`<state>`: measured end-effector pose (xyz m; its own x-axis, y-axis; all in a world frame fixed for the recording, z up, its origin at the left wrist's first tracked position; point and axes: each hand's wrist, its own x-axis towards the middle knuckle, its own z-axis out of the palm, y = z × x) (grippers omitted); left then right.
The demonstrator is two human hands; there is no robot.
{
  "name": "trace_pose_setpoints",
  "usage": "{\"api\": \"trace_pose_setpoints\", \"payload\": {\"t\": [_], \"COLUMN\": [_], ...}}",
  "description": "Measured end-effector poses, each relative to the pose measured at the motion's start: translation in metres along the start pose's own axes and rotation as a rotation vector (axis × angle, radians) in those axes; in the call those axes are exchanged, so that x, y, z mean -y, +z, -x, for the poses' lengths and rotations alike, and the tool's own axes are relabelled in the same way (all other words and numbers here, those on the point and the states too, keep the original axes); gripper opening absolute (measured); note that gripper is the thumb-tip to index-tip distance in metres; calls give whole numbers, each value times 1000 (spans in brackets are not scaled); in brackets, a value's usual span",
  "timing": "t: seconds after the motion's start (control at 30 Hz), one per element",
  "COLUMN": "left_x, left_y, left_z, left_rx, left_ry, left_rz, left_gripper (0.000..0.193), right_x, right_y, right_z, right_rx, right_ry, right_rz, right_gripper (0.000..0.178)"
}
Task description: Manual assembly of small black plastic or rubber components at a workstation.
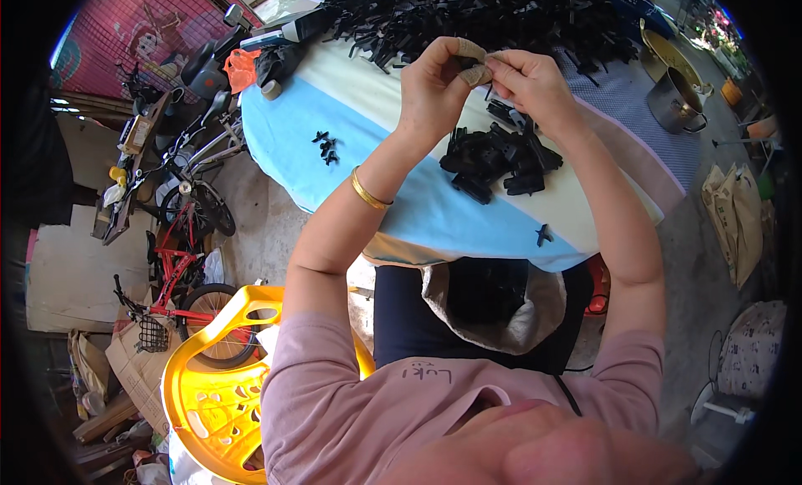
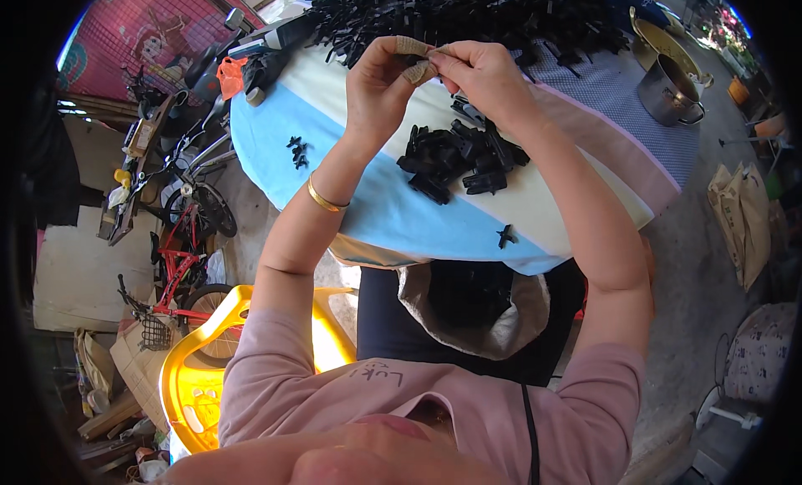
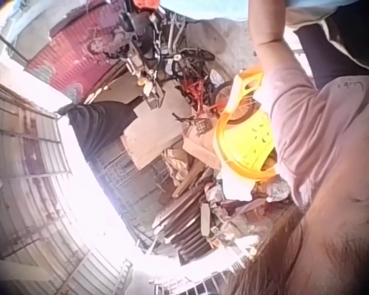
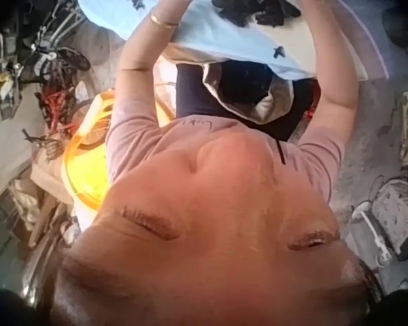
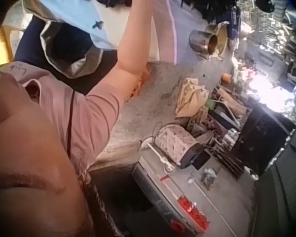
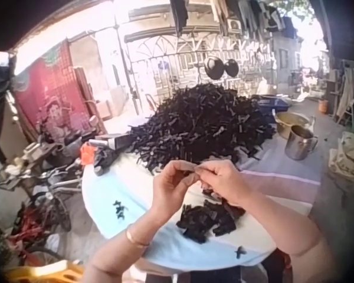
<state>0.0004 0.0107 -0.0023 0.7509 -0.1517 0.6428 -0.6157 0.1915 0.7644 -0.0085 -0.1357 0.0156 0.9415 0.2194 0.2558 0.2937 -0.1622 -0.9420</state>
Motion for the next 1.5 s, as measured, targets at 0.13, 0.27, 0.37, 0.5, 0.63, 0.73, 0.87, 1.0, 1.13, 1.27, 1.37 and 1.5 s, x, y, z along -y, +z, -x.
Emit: {"api": "trace_pose_setpoints", "payload": {"t": [0.13, 0.27, 0.37, 0.5, 0.63, 0.73, 0.87, 1.0, 1.13, 1.27, 1.37, 1.5], "left_x": [3, 8, 7, 4, 1, -1, 6, 3, 3, -3, -5, 2], "left_y": [-1, -14, -11, -9, -8, 0, -1, -5, -7, -9, -9, -8], "left_z": [-2, -7, -8, -7, -6, -3, 0, 2, 0, -8, -10, -9], "left_rx": [-8, -14, 30, 61, 54, 130, 247, 609, 543, 263, 302, 168], "left_ry": [-140, -327, -463, -516, -481, -458, -421, -449, -410, -597, -669, -474], "left_rz": [93, 195, 272, 229, 146, 26, -171, -265, -291, 67, 261, 309], "left_gripper": [20, 27, 31, 36, 33, 31, 30, 33, 43, 53, 56, 56], "right_x": [0, -7, -13, -19, -24, -26, -31, -24, -12, -3, 1, -3], "right_y": [-25, -59, -60, -62, -60, -60, -62, -56, -45, -37, -32, -27], "right_z": [-11, -19, -12, -10, -17, -18, -21, -21, -18, -11, -7, -8], "right_rx": [-84, -104, 57, 410, 424, 381, 118, -107, -37, 155, 268, 190], "right_ry": [-140, -161, -99, -55, -8, 7, -101, -273, -262, -238, -203, -166], "right_rz": [262, 504, 785, 837, 870, 876, 871, 646, 164, -61, -30, 23], "right_gripper": [21, 27, 27, 28, 26, 23, 22, 21, 18, 18, 16, 16]}}
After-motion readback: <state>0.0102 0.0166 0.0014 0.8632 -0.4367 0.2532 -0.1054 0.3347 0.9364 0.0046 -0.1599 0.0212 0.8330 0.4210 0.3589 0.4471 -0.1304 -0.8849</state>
